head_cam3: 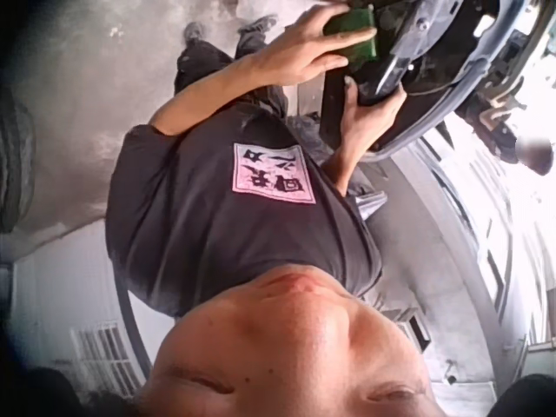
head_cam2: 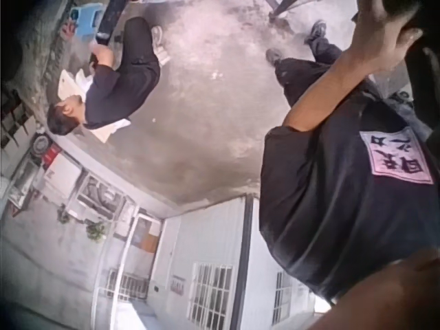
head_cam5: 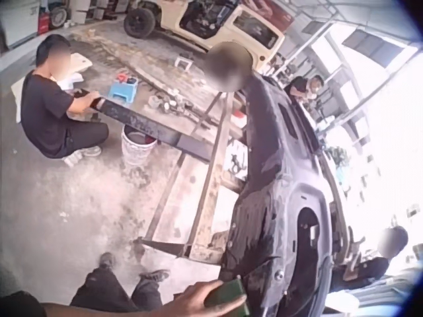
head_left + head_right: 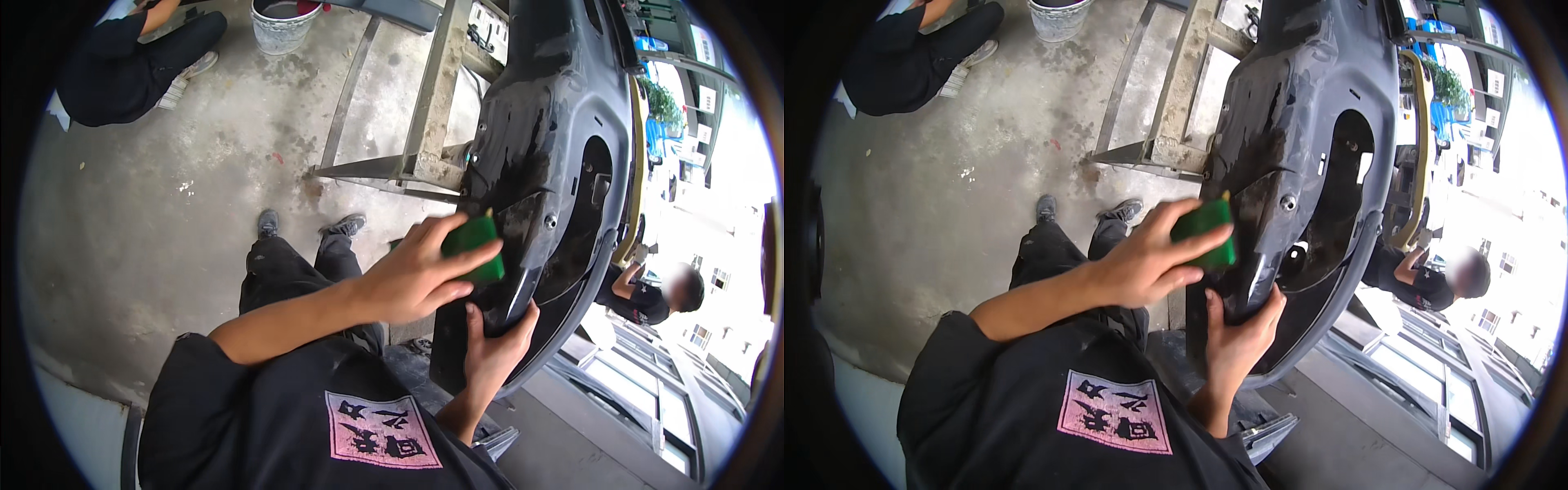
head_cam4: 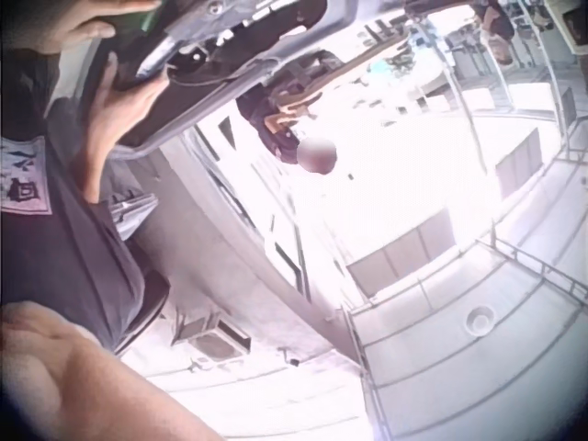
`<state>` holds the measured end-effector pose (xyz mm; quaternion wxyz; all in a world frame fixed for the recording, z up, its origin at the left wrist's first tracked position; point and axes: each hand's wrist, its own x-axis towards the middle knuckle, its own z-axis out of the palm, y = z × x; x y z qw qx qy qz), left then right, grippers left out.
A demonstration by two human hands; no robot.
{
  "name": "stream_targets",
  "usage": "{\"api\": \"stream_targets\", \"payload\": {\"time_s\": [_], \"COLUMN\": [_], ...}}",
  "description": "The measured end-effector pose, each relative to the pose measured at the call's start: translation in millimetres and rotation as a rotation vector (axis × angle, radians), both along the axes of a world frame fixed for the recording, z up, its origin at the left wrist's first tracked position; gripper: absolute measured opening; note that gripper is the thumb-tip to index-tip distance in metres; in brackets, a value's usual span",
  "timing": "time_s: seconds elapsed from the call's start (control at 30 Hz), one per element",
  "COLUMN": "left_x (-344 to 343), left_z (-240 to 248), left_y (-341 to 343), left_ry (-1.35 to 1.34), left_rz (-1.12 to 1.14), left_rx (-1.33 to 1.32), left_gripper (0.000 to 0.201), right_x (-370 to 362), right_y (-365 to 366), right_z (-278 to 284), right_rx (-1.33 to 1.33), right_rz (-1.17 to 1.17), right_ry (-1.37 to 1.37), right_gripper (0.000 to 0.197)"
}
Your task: The person uses a green sanding block to sand the surface of a black car bumper mounted on a metal stand. They repeatedly dip the block into a bucket of water and continue sanding different sections of the bumper. Another person is visible in the background working on a separate part.
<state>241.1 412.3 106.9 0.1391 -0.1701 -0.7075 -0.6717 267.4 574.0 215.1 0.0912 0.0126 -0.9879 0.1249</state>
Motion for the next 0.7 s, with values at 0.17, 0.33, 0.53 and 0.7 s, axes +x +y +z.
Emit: {"api": "stream_targets", "payload": {"time_s": [0.17, 0.33, 0.53, 0.7], "left_x": [-14.0, -13.6, -22.2, -12.5], "left_z": [7.6, 3.1, -14.0, -15.7], "left_y": [-6.1, -9.2, 2.8, 12.9], "left_ry": [-0.026, -0.034, -0.048, -0.076], "left_rz": [-0.005, 0.073, 0.429, 0.418], "left_rx": [0.061, -0.006, -0.052, -0.062], "left_gripper": [0.061, 0.060, 0.054, 0.052], "right_x": [0.4, -0.8, -0.1, 0.0], "right_y": [0.4, 1.1, 3.8, 3.1], "right_z": [0.0, 2.6, 0.8, 3.2], "right_rx": [0.005, -0.013, -0.014, -0.020], "right_rz": [-0.001, 0.001, -0.004, -0.010], "right_ry": [-0.004, -0.026, -0.033, -0.038], "right_gripper": [0.080, 0.079, 0.078, 0.077]}}
